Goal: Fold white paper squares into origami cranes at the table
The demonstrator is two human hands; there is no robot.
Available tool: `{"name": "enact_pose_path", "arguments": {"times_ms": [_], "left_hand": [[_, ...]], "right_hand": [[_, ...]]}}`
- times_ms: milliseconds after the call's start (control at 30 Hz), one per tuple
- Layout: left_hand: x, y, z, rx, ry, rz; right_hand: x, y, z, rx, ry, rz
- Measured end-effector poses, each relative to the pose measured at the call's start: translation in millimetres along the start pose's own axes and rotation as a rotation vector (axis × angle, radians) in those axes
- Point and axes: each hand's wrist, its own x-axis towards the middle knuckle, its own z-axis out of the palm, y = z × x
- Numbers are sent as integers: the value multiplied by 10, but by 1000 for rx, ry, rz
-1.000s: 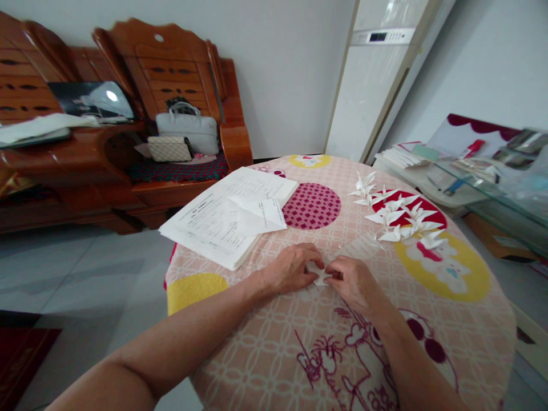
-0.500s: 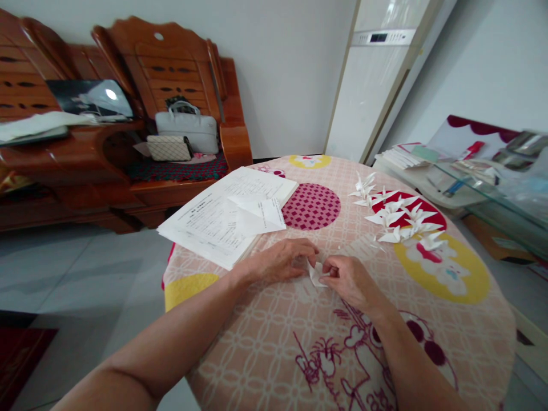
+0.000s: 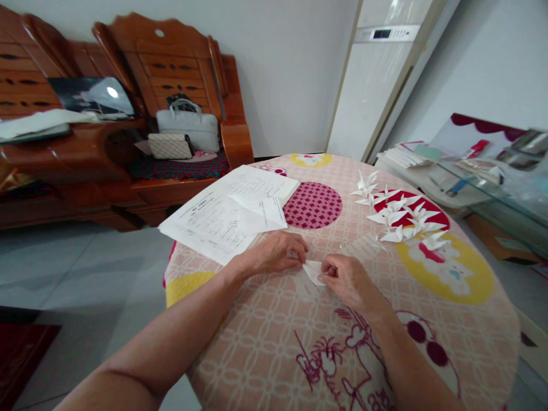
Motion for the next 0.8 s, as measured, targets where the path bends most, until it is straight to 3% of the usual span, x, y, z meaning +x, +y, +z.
{"name": "enact_pose_path", "arguments": {"times_ms": [233,467,600,800], "left_hand": [[-7,-99,-3,-52,9,-7],[20,-106,2,-75,45,-196],[41,-69,22,-140,-39,-361],[83,-34,115,-270,-135,-474]], "right_hand": [[18,-71,26,-67,14,27],[21,-93,22,-104,-4,46],[24,-89,30,-106,-10,52],[30,-80,39,-105,4,34]]}}
